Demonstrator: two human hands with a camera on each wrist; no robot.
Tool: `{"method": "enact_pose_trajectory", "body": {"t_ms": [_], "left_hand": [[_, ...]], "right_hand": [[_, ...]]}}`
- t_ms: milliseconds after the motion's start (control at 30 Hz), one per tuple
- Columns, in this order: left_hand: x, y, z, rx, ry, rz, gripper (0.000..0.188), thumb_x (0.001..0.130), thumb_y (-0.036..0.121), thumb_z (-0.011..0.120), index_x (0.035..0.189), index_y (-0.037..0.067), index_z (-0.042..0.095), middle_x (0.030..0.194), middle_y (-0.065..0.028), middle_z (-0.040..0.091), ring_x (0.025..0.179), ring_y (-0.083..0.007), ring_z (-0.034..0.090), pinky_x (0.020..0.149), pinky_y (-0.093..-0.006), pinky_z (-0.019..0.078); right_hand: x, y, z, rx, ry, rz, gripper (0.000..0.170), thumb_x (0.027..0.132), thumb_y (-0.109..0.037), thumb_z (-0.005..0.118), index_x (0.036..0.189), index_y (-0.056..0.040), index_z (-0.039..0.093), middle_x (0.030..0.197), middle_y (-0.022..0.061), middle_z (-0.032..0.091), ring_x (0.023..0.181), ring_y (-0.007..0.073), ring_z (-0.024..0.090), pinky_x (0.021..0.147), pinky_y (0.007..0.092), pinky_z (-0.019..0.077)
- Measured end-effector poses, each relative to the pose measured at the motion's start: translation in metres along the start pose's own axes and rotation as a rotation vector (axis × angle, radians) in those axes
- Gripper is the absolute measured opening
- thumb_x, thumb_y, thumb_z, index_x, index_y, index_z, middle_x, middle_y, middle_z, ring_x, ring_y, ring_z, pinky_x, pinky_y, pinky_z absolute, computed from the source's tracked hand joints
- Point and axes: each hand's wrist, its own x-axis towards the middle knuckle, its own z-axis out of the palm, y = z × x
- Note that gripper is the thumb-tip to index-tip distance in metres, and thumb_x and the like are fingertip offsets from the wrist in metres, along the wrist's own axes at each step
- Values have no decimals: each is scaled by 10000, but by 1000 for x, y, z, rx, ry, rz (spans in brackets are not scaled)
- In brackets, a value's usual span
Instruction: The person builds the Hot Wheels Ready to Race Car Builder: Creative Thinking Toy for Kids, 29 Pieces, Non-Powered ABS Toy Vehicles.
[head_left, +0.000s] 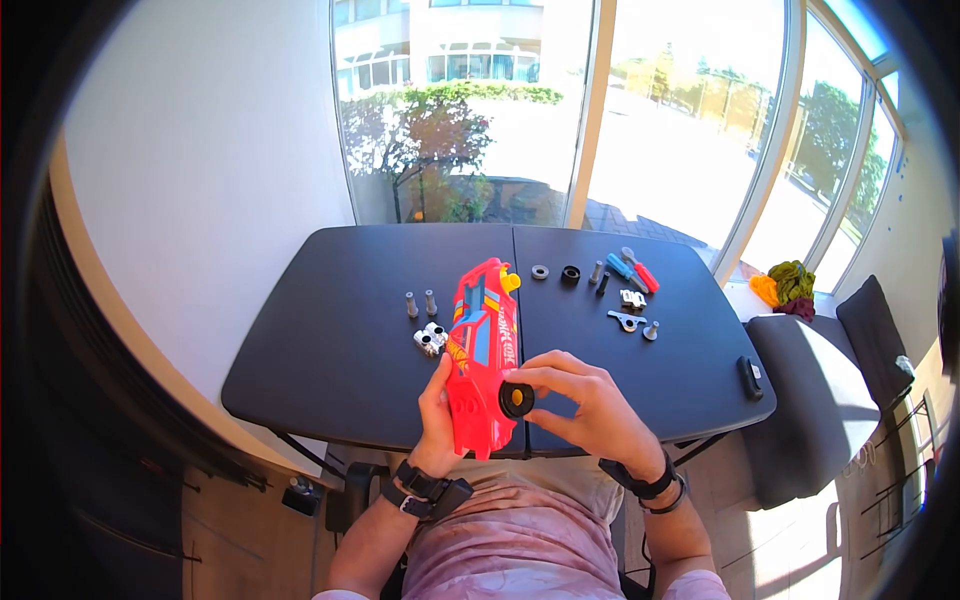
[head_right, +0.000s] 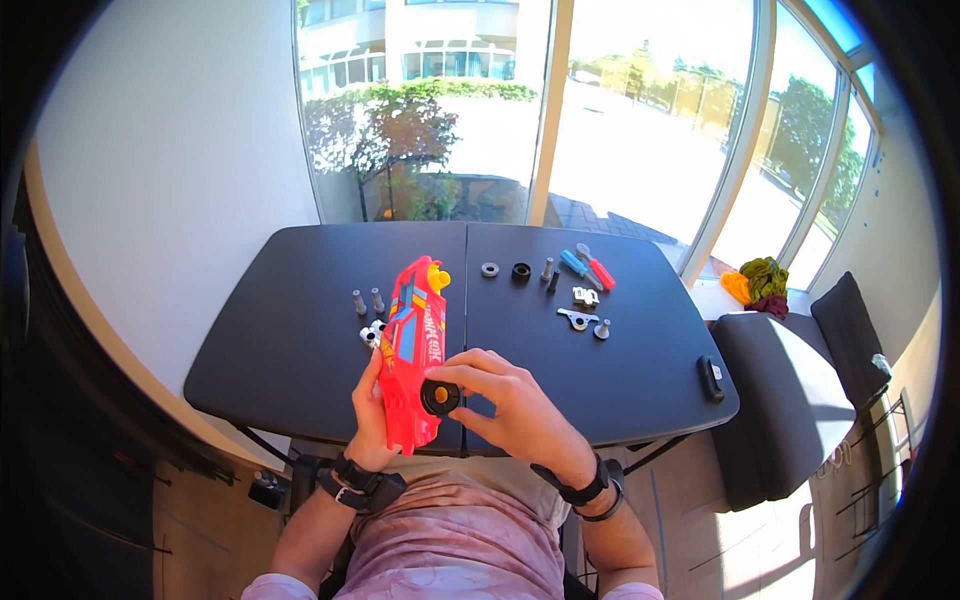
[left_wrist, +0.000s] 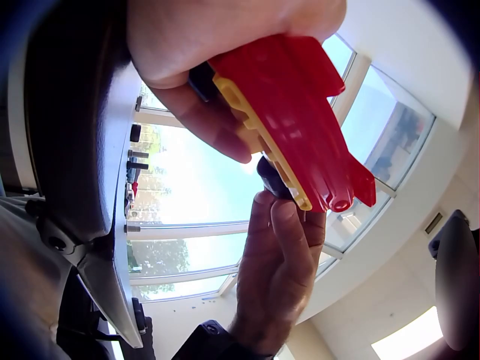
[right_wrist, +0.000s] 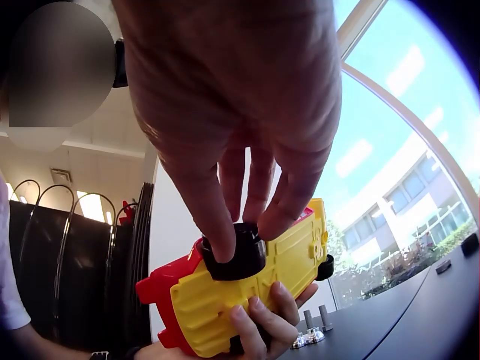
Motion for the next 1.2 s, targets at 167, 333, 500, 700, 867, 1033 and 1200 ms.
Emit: {"method": "enact_pose_trajectory", "body": {"t_ms": [167,333,500,700,867,1033,1200], "left_hand": [[1,0,-1,7,18,4,678,1140,555,536,1579,39,501,1441,-169,702,1260,-277,739,1056,-446,622],[-1,1,0,18,-8,-4,678,1141,553,534,1583,40,497,1451,-166,697,1261,-273,740,1057,-449,622],[-2,1,0,30,-7,-4,666,1144,548,524,1582,47,503,1433,-160,701,1239,-267,745,1031,-437,633],[-3,1,3,32,14,-9,642,1145,540,517,1571,60,523,1394,-151,713,1215,-262,746,1010,-419,638],[-2,1,0,38,12,-2,636,1145,538,521,1560,56,534,1385,-149,717,1210,-254,747,1010,-414,638],[-2,0,-1,8,9,7,645,1140,551,538,1542,46,539,1392,-159,730,1194,-259,768,999,-421,648],[-4,1,2,15,18,5,625,1150,531,518,1552,53,541,1373,-146,720,1202,-247,747,1019,-411,632]], "right_hand": [[-5,-3,2,54,73,31,488,889,29,847,1358,-48,736,1306,124,699,1109,266,750,985,382,633],[-10,16,12,165,99,58,406,940,5,833,1338,-24,760,1320,124,695,1121,237,756,986,363,653],[-14,17,22,224,155,90,393,965,-11,828,1355,-44,781,1319,112,691,1147,225,748,968,359,681],[-19,25,31,347,180,111,410,983,-7,820,1387,-59,773,1317,105,683,1187,205,729,971,357,686],[-23,34,39,419,192,103,425,990,-8,815,1409,-63,764,1325,103,667,1199,189,716,1025,339,644],[-26,40,47,404,190,69,418,1033,-32,778,1449,-66,743,1359,97,624,1196,191,712,1034,337,572],[-27,40,49,397,160,35,409,1075,-43,720,1483,-66,720,1374,96,571,1227,203,674,1044,351,538]]}}
